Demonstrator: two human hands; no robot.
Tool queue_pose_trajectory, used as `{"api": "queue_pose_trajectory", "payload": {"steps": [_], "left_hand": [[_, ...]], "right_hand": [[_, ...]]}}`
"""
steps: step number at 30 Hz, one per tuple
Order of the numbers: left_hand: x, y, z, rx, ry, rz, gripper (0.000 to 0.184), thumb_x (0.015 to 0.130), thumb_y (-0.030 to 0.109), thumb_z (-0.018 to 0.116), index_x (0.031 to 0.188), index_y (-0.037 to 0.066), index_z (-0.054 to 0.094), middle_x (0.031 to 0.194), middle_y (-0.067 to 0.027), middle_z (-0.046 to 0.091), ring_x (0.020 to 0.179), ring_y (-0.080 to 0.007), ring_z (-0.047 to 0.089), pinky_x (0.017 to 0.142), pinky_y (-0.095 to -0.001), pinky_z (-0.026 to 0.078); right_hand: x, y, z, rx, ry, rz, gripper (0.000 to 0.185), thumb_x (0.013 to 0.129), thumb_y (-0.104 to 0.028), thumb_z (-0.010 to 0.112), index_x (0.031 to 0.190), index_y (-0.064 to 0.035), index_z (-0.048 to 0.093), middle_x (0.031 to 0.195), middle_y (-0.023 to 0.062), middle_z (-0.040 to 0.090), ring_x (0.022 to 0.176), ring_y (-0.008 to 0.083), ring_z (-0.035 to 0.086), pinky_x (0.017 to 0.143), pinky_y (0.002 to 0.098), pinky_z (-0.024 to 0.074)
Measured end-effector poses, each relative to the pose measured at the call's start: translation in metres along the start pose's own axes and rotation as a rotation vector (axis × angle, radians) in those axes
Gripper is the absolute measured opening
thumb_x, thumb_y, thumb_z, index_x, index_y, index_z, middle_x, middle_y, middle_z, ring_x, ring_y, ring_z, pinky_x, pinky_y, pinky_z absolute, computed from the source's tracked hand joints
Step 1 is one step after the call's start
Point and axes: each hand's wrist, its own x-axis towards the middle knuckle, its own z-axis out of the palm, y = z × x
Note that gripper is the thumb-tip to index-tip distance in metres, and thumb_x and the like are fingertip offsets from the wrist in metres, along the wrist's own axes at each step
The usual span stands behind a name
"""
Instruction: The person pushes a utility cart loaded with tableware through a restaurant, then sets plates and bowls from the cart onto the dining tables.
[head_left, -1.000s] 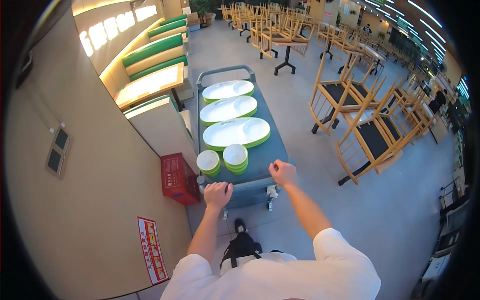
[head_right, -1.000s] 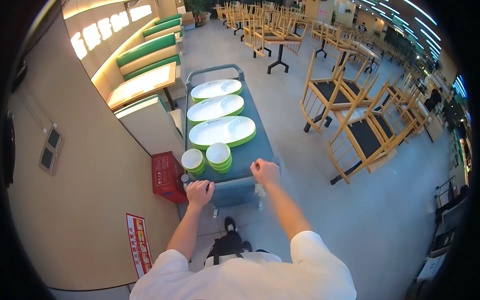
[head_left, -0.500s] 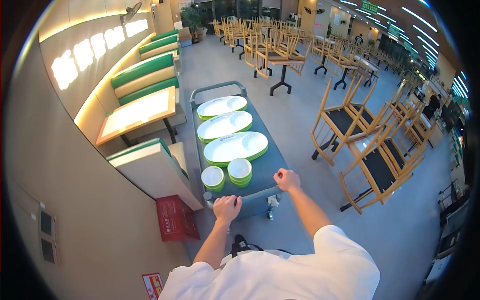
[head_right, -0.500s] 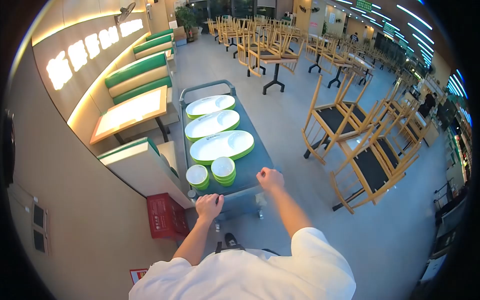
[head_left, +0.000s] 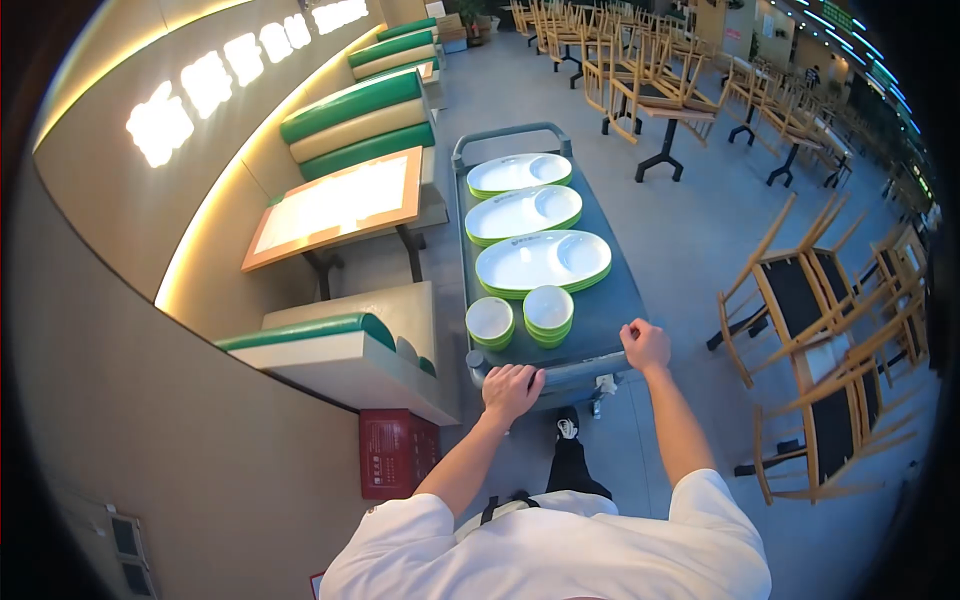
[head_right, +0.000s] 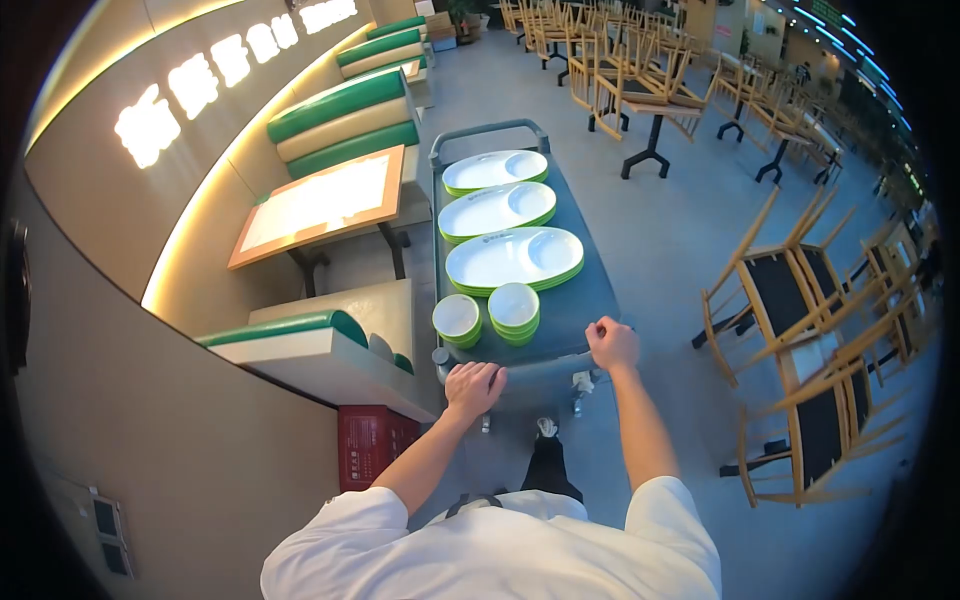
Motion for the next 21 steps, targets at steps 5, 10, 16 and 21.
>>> {"api": "queue_pose_trajectory", "payload": {"steps": [5,10,16,21], "left_hand": [[0.082,-0.047,0.042,0.045,-0.015,-0.070,0.026,0.093,0.032,0.067,0.076,0.013,0.071,0.073,-0.0034,0.071,0.072,-0.0227,0.069,0.070,-0.0401,0.050],[0.171,-0.094,0.074,0.063,0.016,-0.159,0.029,0.092,0.036,0.067,0.075,0.014,0.071,0.071,-0.0051,0.070,0.072,-0.0253,0.070,0.073,-0.0413,0.051],[0.264,-0.161,0.108,0.171,-0.022,-0.221,0.032,0.090,0.040,0.067,0.072,0.013,0.071,0.071,-0.0067,0.070,0.073,-0.0264,0.070,0.074,-0.0420,0.051],[0.337,-0.222,0.142,0.232,-0.021,-0.198,0.034,0.088,0.039,0.067,0.067,0.013,0.067,0.069,-0.0114,0.068,0.070,-0.0316,0.068,0.069,-0.0466,0.050]], "right_hand": [[0.104,-0.016,0.033,-0.016,0.023,-0.035,0.034,0.093,-0.043,0.064,0.085,-0.0113,0.073,0.079,0.0134,0.074,0.081,0.0382,0.072,0.074,0.0484,0.0564],[0.206,-0.024,0.067,0.010,-0.056,-0.067,0.032,0.092,-0.043,0.066,0.087,-0.0127,0.075,0.080,0.0121,0.075,0.083,0.0373,0.073,0.074,0.0472,0.0572],[0.310,-0.057,0.101,0.022,-0.121,-0.072,0.032,0.093,-0.043,0.064,0.087,-0.0132,0.074,0.082,0.0109,0.076,0.083,0.0362,0.073,0.076,0.0472,0.0571],[0.394,-0.079,0.134,0.031,-0.082,-0.084,0.030,0.093,-0.041,0.065,0.087,-0.0131,0.073,0.083,0.0113,0.075,0.083,0.0382,0.072,0.074,0.0497,0.0558]]}}
